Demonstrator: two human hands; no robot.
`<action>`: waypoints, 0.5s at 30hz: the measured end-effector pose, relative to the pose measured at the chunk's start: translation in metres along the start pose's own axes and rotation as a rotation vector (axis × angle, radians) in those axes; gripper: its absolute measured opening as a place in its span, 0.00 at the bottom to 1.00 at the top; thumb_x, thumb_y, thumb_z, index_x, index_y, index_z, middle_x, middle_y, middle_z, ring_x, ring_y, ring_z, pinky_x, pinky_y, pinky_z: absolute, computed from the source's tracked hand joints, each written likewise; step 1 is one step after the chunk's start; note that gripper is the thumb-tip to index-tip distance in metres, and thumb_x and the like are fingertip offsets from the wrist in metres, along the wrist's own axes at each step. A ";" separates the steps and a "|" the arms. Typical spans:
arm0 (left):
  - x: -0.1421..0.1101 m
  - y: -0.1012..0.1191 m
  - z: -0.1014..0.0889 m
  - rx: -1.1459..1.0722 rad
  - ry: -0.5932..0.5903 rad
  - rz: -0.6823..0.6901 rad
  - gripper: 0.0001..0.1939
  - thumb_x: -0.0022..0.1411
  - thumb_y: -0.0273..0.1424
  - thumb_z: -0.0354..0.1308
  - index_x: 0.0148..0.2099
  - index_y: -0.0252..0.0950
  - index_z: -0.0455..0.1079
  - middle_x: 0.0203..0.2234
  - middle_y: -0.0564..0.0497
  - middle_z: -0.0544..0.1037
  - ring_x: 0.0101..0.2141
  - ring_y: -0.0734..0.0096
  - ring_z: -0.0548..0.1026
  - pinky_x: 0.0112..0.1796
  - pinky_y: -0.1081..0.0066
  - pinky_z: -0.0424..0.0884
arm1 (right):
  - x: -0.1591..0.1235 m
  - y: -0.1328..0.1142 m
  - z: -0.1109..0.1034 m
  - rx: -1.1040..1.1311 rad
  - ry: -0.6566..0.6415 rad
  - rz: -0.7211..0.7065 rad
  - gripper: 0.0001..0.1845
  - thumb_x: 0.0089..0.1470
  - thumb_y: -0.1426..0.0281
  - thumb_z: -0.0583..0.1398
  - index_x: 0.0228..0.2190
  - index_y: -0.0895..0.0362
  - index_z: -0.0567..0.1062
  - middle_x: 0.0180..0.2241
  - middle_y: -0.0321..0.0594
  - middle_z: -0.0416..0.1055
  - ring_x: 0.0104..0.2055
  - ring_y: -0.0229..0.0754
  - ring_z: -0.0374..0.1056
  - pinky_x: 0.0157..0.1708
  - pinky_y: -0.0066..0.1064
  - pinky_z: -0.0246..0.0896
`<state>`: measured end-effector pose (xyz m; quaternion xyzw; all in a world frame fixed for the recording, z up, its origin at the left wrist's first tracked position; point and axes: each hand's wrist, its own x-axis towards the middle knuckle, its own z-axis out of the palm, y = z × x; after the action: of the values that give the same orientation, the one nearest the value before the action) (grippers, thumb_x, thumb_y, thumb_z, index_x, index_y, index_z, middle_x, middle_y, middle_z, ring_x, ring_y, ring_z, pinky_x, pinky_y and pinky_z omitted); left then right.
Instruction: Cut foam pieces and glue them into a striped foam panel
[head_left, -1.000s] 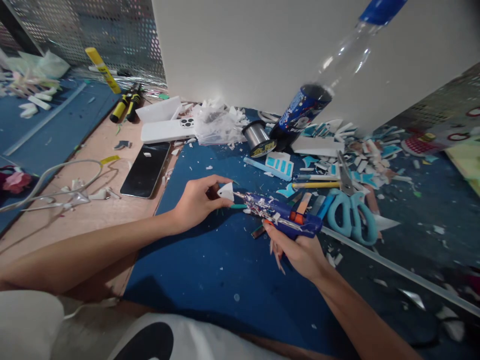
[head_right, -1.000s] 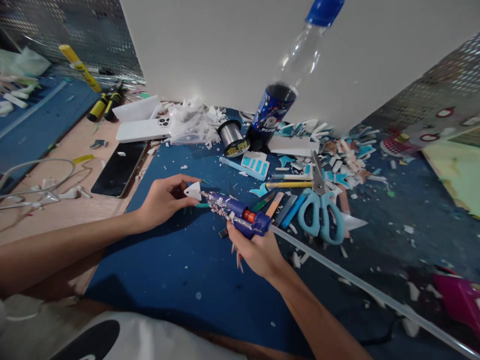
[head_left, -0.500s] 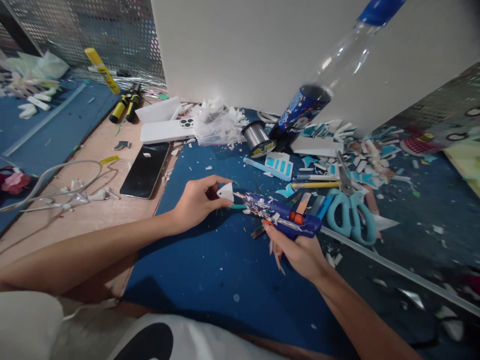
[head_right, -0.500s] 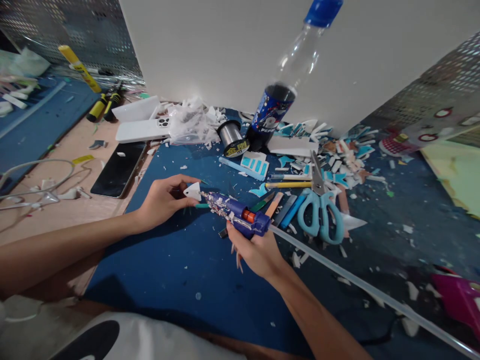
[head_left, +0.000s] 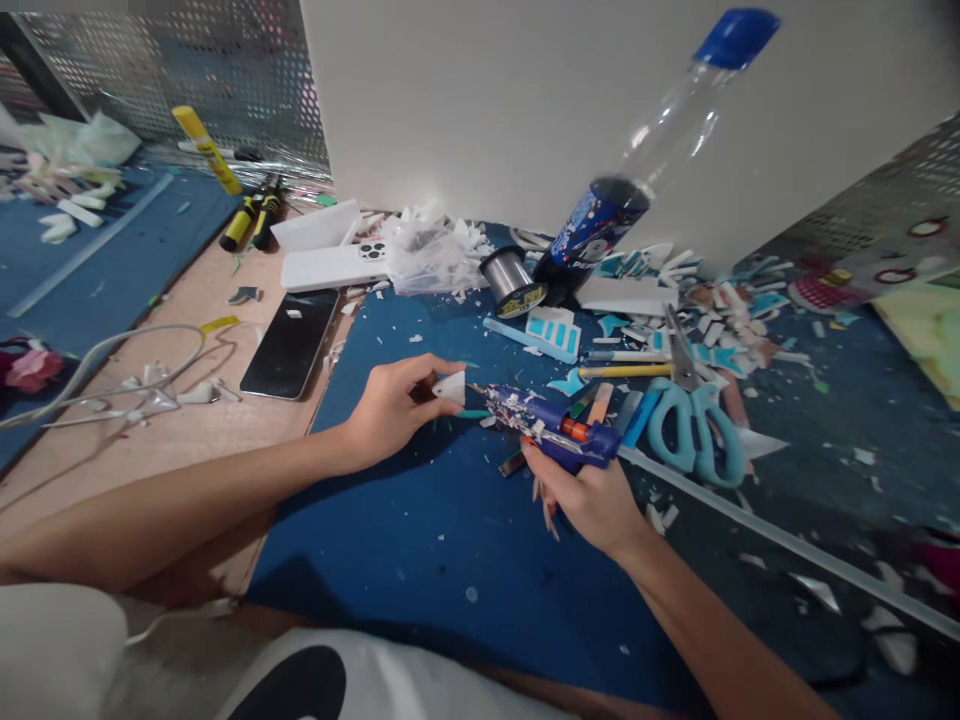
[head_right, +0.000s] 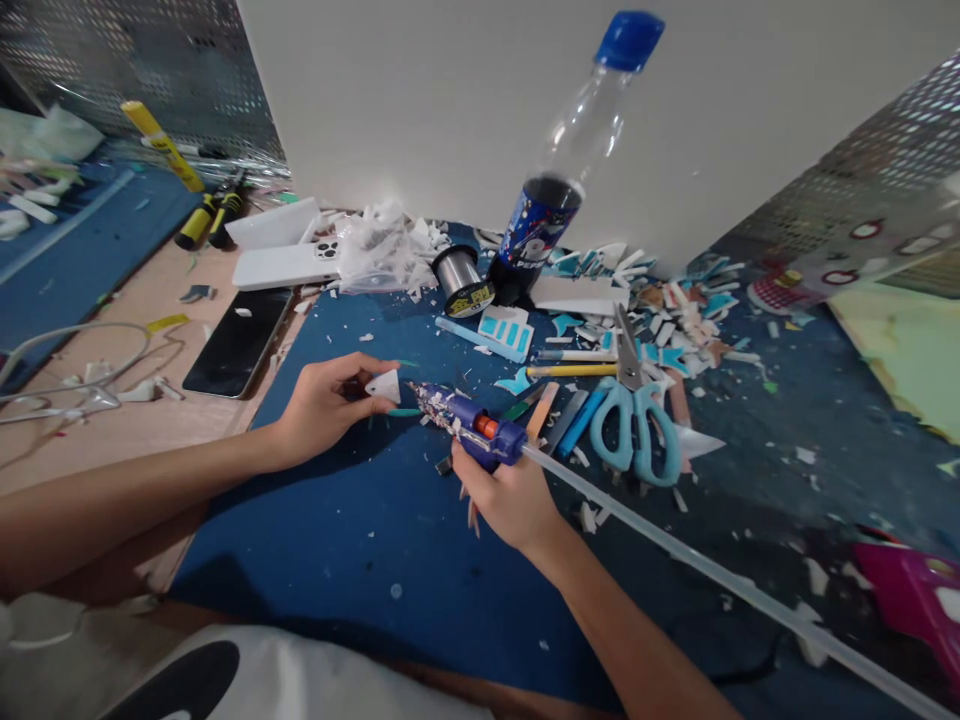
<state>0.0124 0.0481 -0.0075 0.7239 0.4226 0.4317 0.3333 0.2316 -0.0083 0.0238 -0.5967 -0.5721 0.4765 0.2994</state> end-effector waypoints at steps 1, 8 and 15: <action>0.000 0.000 0.000 0.007 0.011 0.016 0.14 0.51 0.28 0.66 0.42 0.34 0.73 0.22 0.57 0.68 0.23 0.80 0.62 0.24 0.78 0.61 | 0.000 0.000 0.000 -0.019 0.036 -0.014 0.18 0.48 0.62 0.59 0.12 0.54 0.63 0.11 0.33 0.62 0.14 0.38 0.63 0.16 0.29 0.62; 0.001 0.001 -0.001 0.041 0.017 -0.071 0.17 0.52 0.33 0.66 0.44 0.33 0.74 0.20 0.57 0.67 0.20 0.80 0.62 0.21 0.78 0.61 | 0.007 -0.006 -0.020 -0.438 0.446 -0.132 0.14 0.53 0.60 0.55 0.21 0.53 0.63 0.20 0.40 0.66 0.21 0.43 0.66 0.23 0.33 0.63; 0.002 0.005 0.000 0.261 -0.173 0.103 0.19 0.51 0.34 0.66 0.46 0.35 0.74 0.28 0.49 0.76 0.28 0.71 0.70 0.31 0.72 0.69 | 0.006 -0.011 -0.055 -1.168 0.616 -0.135 0.34 0.51 0.44 0.51 0.40 0.65 0.63 0.39 0.66 0.63 0.38 0.61 0.67 0.29 0.41 0.63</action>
<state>0.0143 0.0482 -0.0022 0.8162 0.4072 0.3257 0.2487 0.2764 0.0094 0.0526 -0.7326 -0.6608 -0.1239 0.1059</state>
